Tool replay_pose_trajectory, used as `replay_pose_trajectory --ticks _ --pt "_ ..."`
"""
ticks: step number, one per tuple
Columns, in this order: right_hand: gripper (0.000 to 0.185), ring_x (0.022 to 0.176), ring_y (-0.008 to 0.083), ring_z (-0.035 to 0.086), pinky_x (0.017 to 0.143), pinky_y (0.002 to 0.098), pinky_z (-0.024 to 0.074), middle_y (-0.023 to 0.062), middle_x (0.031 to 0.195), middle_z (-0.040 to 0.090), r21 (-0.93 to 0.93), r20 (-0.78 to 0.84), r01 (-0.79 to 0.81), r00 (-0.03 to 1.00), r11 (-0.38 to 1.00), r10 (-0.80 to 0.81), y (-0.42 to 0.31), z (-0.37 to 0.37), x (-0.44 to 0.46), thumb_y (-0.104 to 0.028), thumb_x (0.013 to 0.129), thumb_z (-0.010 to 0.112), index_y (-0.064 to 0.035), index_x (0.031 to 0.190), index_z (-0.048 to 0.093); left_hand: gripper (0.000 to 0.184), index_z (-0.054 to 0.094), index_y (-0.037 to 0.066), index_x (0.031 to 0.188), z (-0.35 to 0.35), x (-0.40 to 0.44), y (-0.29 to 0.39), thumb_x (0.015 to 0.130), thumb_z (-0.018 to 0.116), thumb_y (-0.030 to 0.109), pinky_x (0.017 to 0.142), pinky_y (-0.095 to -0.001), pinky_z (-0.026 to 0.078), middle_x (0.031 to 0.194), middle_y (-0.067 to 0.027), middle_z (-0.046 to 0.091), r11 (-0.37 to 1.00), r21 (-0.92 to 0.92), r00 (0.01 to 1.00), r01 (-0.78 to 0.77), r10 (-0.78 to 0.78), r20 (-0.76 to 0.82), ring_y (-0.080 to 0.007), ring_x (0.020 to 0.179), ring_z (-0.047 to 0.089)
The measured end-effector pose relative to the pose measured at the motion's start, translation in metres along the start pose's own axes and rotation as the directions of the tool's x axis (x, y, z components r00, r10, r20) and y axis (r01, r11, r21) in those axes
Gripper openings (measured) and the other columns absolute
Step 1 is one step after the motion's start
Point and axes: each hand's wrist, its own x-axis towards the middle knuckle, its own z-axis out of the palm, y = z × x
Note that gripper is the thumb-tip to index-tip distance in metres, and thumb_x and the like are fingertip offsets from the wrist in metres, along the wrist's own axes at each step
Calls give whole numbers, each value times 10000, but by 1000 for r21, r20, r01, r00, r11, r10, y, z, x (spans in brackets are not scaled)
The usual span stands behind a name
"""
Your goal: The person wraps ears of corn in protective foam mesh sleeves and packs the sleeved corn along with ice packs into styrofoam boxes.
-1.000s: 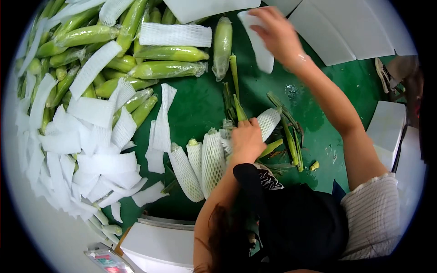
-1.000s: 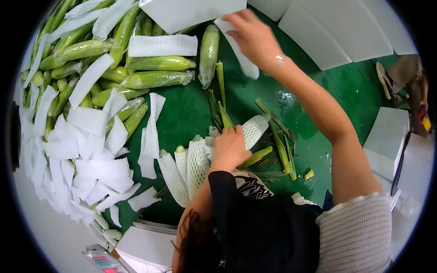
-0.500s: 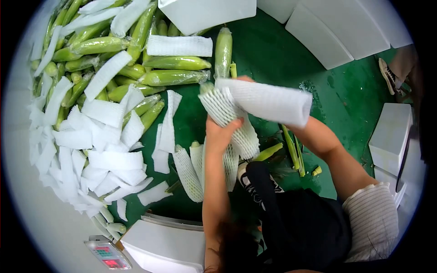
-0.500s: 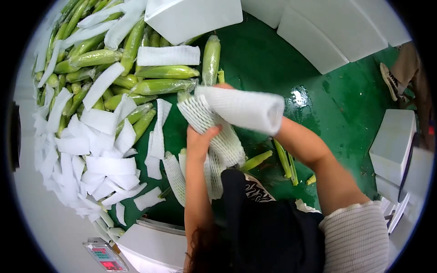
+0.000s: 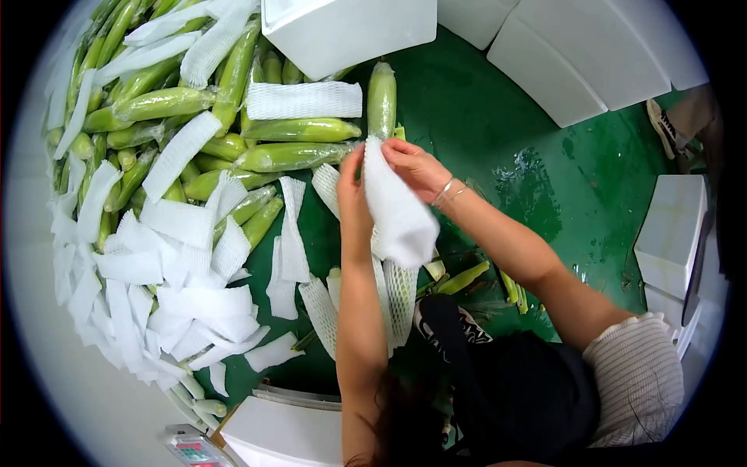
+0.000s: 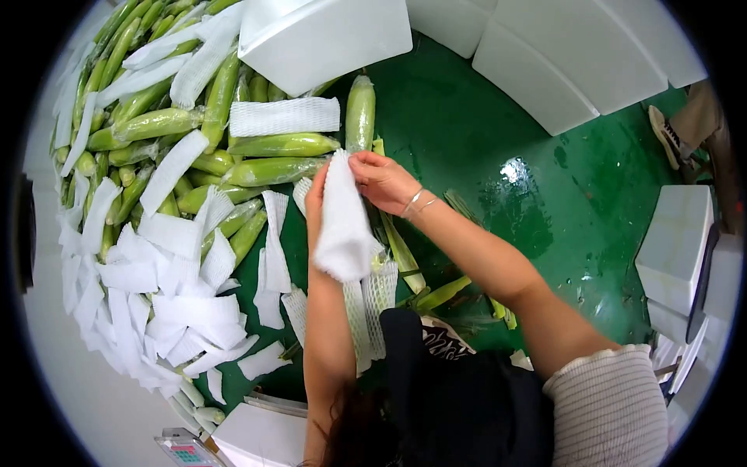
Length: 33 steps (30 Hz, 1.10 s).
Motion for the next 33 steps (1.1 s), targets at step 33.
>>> replay_pose_trajectory --ticks 33 --pt "274 516 120 494 472 312 398 74 571 565 -790 -371 0 797 614 -477 -29 -31 52 -199 767 620 54 663 609 286 595 -21 685 27 44 -38 821 609 230 583 -372 457 635 -131 606 963 -96 818 251 -264 -511 -253 643 629"
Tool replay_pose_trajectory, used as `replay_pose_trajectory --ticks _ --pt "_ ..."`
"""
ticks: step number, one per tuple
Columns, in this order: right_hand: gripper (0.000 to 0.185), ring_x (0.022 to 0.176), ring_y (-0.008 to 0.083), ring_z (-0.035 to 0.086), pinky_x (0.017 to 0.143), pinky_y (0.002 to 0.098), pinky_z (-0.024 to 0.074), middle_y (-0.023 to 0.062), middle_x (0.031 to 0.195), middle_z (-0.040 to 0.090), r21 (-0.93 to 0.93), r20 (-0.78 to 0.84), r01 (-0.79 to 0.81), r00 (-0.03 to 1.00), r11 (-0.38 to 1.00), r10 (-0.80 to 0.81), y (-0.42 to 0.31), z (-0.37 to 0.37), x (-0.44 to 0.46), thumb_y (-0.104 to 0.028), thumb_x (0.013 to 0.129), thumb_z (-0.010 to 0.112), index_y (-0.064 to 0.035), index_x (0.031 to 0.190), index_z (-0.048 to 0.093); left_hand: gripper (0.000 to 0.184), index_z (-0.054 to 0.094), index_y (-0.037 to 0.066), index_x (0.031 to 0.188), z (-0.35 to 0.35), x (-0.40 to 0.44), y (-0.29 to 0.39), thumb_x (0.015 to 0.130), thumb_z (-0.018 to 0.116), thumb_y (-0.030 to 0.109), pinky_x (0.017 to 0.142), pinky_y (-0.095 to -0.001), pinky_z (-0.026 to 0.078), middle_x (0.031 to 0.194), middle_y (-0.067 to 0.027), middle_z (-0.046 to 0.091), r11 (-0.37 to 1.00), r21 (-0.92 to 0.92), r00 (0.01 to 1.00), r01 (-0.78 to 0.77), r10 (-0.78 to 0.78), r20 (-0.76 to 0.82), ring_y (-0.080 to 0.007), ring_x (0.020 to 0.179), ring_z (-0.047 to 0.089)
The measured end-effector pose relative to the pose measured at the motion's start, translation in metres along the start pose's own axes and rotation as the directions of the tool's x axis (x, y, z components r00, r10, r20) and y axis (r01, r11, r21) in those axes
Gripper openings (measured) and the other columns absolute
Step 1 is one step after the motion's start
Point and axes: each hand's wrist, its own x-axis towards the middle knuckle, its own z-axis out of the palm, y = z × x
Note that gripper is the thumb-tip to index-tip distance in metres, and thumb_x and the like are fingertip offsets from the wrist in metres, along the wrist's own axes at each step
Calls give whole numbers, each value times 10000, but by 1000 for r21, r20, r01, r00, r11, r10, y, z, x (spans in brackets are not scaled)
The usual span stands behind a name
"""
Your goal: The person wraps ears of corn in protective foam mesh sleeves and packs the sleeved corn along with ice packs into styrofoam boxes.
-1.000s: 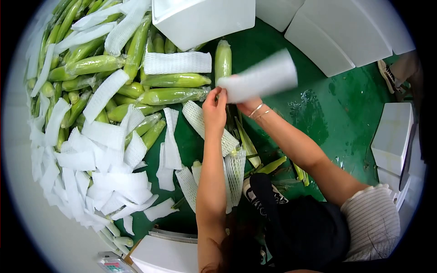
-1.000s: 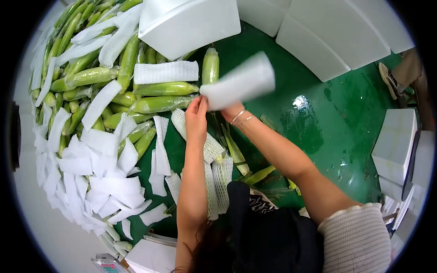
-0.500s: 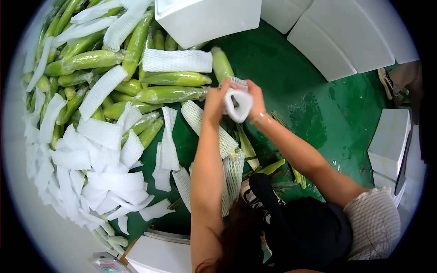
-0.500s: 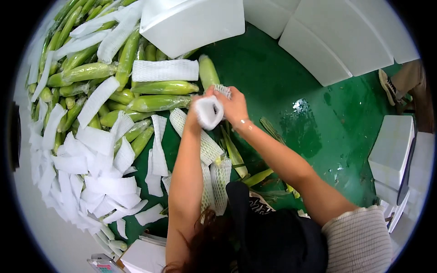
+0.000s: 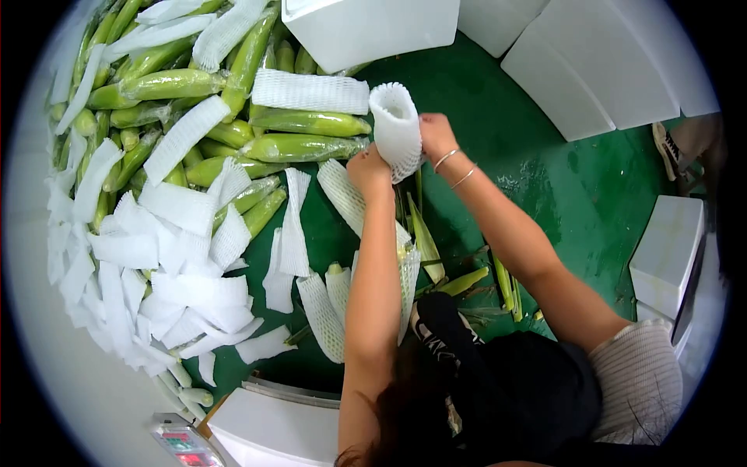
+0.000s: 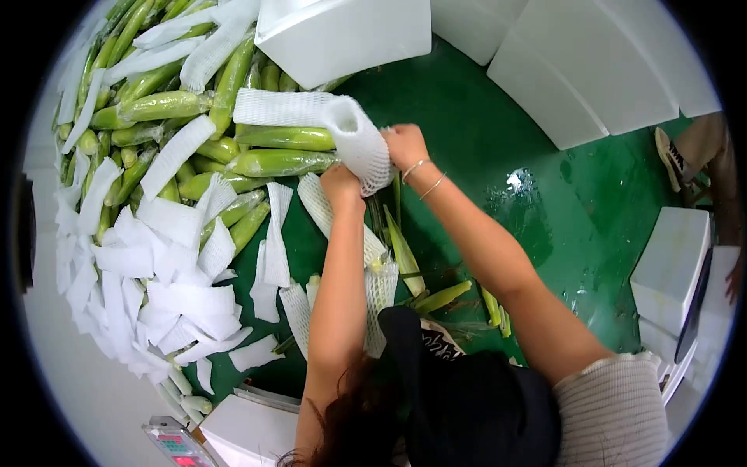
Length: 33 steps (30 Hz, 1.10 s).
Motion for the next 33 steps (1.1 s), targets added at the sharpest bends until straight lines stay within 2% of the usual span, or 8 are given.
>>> replay_pose_trajectory --ticks 6,9,13,16,21,24,28,33 --pt "529 1197 322 414 995 375 348 157 1338 396 -496 275 613 783 616 -558 0 -43 -45 -33 695 594 -33 1207 459 372 584 -26 782 15 -3 -7 896 434 294 729 -523 460 839 -281 616 701 677 955 -224 297 9 -459 792 591" --pt "530 1075 184 506 920 326 414 97 1164 524 184 380 105 909 977 -169 -1 -48 -48 -84 690 641 7 1177 454 265 553 -17 887 18 -30 -7 898 380 184 702 -517 462 813 -276 601 615 672 906 -412 353 233 -455 783 582" --pt "564 906 196 592 816 330 484 111 997 604 -323 231 278 950 904 -210 -46 -49 -75 -196 694 711 10 1152 455 190 560 -19 956 -25 -90 4 827 551 119 741 -444 472 901 -213 573 625 439 759 -645 590 274 -401 823 574" --pt "612 881 224 609 788 348 495 150 993 607 -202 473 169 879 965 -55 -90 -38 -143 -306 700 731 35 1128 458 177 590 -9 998 -115 -127 37 833 592 55 737 -281 478 920 -108 608 883 348 944 -314 329 16 -158 796 594" --pt "589 890 328 612 794 371 481 233 987 601 -558 779 332 526 761 342 -60 37 -224 -400 780 653 40 1135 483 333 506 -28 1161 -222 -154 60 939 491 221 724 -266 463 981 -84 600 991 -115 995 67 -75 -65 -140 844 573" --pt "480 846 372 599 754 413 481 258 941 593 -274 929 789 364 549 -59 -59 64 -202 -386 820 609 39 1027 524 509 412 -54 1259 -252 -154 39 874 585 232 847 -284 432 1134 -135 543 944 282 984 174 -156 -85 -186 1008 535" --pt "598 756 424 614 674 457 497 285 778 611 -641 580 549 804 536 -130 -55 159 -111 -469 825 584 105 934 459 639 400 -44 1281 -249 -156 25 781 704 213 898 -337 416 1201 -179 494 945 323 992 58 -18 -127 -251 1045 518" --pt "468 815 375 633 700 439 505 261 829 616 -517 470 620 782 591 -409 -22 198 -88 -216 743 697 20 1059 444 539 524 32 1206 -263 -143 46 741 739 200 831 -335 433 1108 -140 567 777 629 999 -12 40 -30 -246 986 544"
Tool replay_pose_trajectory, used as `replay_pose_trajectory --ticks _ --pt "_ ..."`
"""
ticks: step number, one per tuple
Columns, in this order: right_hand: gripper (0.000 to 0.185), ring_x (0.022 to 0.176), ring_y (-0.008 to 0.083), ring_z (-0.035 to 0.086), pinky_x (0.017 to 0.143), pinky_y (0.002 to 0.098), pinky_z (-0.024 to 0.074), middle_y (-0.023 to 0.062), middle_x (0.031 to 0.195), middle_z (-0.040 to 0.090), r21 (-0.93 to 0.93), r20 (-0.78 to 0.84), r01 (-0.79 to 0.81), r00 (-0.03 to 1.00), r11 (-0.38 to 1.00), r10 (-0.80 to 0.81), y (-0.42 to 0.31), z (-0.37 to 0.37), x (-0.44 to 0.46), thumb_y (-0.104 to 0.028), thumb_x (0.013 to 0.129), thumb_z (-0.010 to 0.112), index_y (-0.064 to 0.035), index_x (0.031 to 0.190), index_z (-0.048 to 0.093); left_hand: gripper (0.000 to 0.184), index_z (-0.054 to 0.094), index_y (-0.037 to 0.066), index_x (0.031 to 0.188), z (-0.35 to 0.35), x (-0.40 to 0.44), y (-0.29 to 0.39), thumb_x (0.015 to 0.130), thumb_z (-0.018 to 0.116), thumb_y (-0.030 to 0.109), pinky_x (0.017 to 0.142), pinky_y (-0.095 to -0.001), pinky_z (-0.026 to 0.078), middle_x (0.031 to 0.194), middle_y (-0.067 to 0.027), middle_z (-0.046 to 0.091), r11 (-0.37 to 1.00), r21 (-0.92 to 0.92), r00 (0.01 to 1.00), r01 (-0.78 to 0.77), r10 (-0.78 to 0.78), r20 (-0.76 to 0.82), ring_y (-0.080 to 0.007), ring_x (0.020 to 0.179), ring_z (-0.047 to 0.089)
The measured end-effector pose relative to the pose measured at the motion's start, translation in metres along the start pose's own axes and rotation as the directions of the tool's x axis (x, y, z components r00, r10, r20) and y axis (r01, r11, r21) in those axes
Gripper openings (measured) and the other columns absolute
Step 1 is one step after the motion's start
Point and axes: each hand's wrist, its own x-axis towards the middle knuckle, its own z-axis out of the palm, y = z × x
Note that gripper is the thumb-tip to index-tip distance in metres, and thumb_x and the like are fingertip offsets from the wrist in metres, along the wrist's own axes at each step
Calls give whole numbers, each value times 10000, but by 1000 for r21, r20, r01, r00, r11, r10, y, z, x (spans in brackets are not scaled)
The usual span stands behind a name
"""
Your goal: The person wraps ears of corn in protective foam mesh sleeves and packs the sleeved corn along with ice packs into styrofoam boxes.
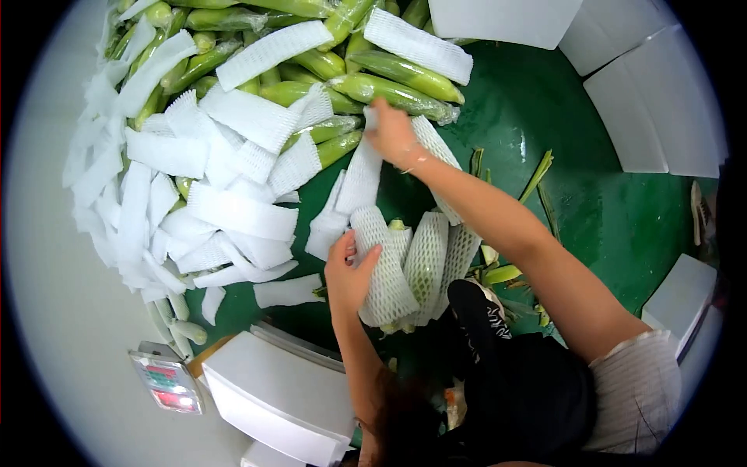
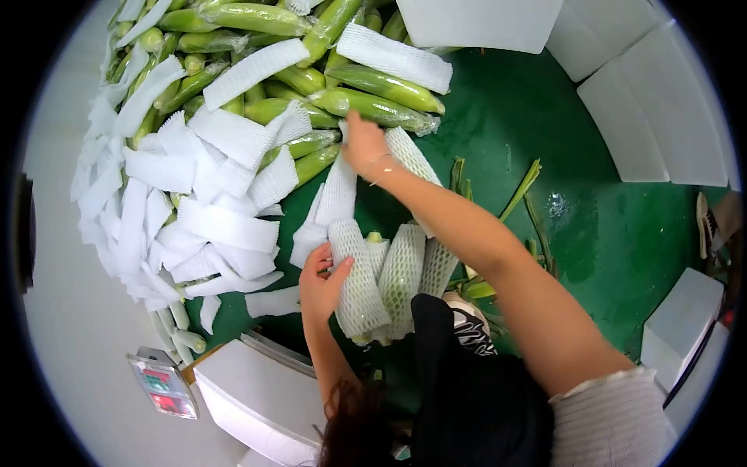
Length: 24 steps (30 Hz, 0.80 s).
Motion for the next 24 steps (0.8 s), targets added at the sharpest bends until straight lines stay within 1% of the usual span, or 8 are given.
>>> replay_pose_trajectory --ticks 4,8,13,14,16,18,21,24 --pt "312 787 195 640 751 334 518 104 885 642 841 3 -147 964 520 268 18 -93 -9 -127 841 623 -28 1105 489 319 578 -9 1105 -24 33 -32 838 645 151 683 -257 461 900 -70 627 988 -122 987 -92 106 117 -137 789 577" --pt "134 904 139 599 823 278 475 36 974 632 845 510 -502 860 -185 -3 23 -80 -29 -144 886 590 -57 986 605 285 558 -28 1144 28 85 59 944 504 167 753 -250 452 1005 -67 612 797 -551 963 -247 266 -48 -115 881 557" --pt "106 797 108 561 699 258 467 38 845 603 596 -110 165 986 786 -123 61 -54 -11 -146 832 623 -43 839 597 193 522 -9 1042 110 142 105 930 522 149 799 -250 417 984 -60 562 348 -937 951 -26 298 85 -125 893 519" --pt "151 800 143 579 696 268 474 64 871 609 989 131 -134 990 57 49 74 -59 -9 -175 878 572 -26 900 574 164 503 1 1023 119 148 118 923 528 129 795 -269 420 978 -59 547 215 -976 953 -29 302 38 -133 881 513" --pt "183 821 165 595 718 287 488 76 891 608 970 209 -238 914 43 349 82 -77 18 -181 913 524 -7 966 548 191 447 -24 1052 140 169 125 897 526 55 827 -365 448 1025 -144 558 131 -989 981 -65 188 -39 -230 946 547" --pt "244 727 155 606 685 302 508 63 863 618 896 408 -444 834 13 371 93 -94 25 -205 903 546 26 981 561 273 425 -3 996 157 191 122 861 601 156 736 -353 462 936 -180 568 812 -394 868 -431 253 -428 -261 843 572" --pt "323 601 249 629 596 378 508 142 705 652 482 134 -305 952 821 275 119 -85 15 -268 818 622 53 786 616 643 349 -89 1111 177 189 122 777 690 342 709 -411 483 932 -273 605 946 -277 864 -170 8 -503 -372 825 625" --pt "345 751 394 614 646 407 493 248 795 613 145 119 -131 986 981 114 112 -73 -9 -299 783 640 41 836 618 726 414 -162 1113 179 203 116 794 651 446 722 -403 487 914 -267 620 966 -198 901 169 -233 -366 -370 812 632"
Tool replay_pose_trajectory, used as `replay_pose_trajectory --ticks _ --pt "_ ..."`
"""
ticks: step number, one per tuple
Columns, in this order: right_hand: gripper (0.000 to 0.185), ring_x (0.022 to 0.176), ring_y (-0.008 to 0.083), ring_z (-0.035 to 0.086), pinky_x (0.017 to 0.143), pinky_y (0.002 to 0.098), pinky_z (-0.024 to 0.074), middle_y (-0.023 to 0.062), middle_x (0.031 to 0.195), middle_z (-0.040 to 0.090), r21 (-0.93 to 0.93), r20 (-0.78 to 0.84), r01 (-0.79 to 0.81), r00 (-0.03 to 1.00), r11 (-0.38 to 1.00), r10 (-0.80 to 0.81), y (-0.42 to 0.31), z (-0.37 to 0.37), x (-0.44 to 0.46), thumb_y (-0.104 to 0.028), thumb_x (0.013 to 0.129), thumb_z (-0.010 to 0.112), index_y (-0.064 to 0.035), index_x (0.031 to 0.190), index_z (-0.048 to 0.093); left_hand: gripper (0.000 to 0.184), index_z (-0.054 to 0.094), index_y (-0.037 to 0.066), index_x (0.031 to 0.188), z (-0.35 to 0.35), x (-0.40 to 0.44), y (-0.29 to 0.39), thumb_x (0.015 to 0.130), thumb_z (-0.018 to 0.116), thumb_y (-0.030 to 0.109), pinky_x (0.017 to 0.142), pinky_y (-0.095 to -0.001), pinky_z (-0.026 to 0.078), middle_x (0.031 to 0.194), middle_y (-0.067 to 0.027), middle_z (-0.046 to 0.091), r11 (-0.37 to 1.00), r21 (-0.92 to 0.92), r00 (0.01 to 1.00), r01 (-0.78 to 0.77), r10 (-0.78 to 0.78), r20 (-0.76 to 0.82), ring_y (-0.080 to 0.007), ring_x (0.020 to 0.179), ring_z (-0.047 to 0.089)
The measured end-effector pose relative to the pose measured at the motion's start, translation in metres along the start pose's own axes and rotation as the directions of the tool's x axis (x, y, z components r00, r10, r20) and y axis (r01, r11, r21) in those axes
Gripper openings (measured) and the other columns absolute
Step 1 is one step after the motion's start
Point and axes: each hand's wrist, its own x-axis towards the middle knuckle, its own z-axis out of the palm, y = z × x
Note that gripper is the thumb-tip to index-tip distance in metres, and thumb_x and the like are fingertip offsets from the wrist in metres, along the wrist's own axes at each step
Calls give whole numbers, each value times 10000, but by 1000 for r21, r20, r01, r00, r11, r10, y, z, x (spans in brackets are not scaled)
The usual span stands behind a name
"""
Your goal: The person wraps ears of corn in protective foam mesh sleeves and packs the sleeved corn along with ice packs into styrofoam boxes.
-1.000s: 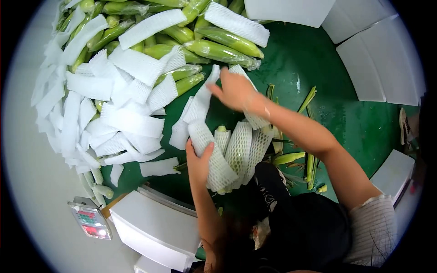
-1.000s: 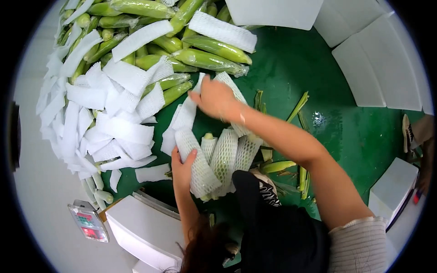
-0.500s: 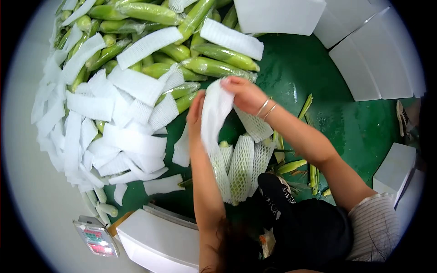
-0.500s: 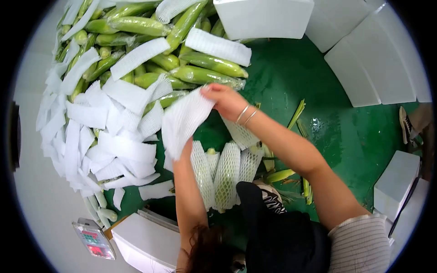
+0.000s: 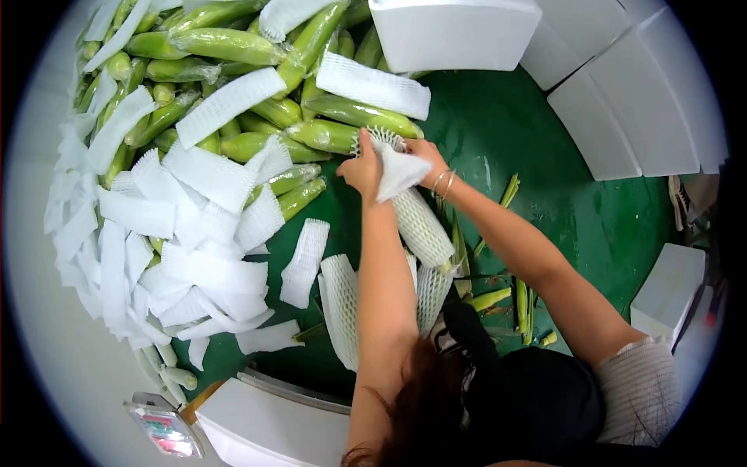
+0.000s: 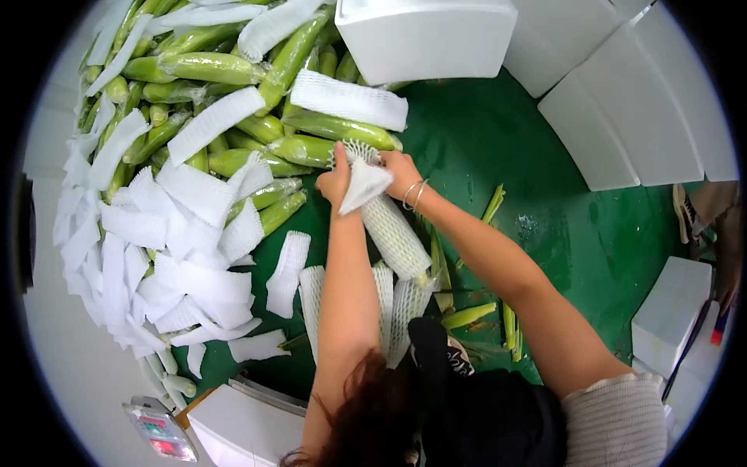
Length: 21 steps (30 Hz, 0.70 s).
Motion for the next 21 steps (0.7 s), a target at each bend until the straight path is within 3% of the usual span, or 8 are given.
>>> replay_pose_trajectory --ticks 4,6,8,11,14,16,19,21 --pt "343 685 405 596 633 410 483 245 711 600 67 58 -183 982 981 179 -32 -16 1 -311 774 632 30 742 639 594 617 -111 899 -43 -8 -3 821 611 477 714 -349 498 921 -233 642 804 -497 754 328 94 650 -323 833 644" --pt "340 614 393 585 595 406 480 244 648 579 -29 56 -22 998 999 23 -87 -46 -26 -285 765 621 45 686 624 479 608 -69 986 -73 -30 2 850 599 390 680 -323 497 933 -188 655 823 -568 761 -5 371 532 -282 775 647" --pt "332 598 386 585 584 408 478 246 637 573 -44 96 16 995 999 -12 -131 -65 -47 -270 759 615 52 676 616 278 602 127 1035 -107 -55 13 877 543 349 767 -338 504 985 -38 639 318 -483 387 816 320 865 -196 828 617" --pt "310 554 365 578 568 407 470 249 601 554 123 39 132 990 984 -138 -162 -55 -49 -241 742 605 54 646 600 244 604 150 1018 -148 -106 25 895 486 325 594 -296 495 877 8 654 121 -561 573 819 -228 787 -151 741 607" --pt "355 446 140 448 468 332 399 102 498 505 292 139 3 989 956 -46 -146 -18 -16 -245 754 652 66 613 556 242 600 156 999 -144 -75 1 915 435 312 467 -283 408 859 17 641 310 -530 610 790 -302 733 -144 632 556" --pt "350 469 102 452 452 319 385 66 501 498 356 -48 -46 997 933 67 -128 2 6 -238 741 665 61 597 555 251 594 130 986 -130 -48 2 928 397 275 439 -285 338 856 -6 629 406 -653 748 639 -128 652 -153 599 523" --pt "325 595 333 616 608 383 487 241 657 614 403 4 -197 977 894 213 -125 3 28 -237 709 638 87 687 616 229 600 89 1003 -92 2 -17 917 428 213 496 -288 391 896 -48 637 425 -789 869 444 11 495 -169 672 568" --pt "314 655 355 629 642 392 497 257 702 620 288 -41 -250 961 924 273 -86 33 43 -232 717 627 82 717 630 209 612 27 1028 -75 23 -28 875 500 116 610 -312 464 946 -102 646 705 -703 980 92 61 190 -195 774 612"
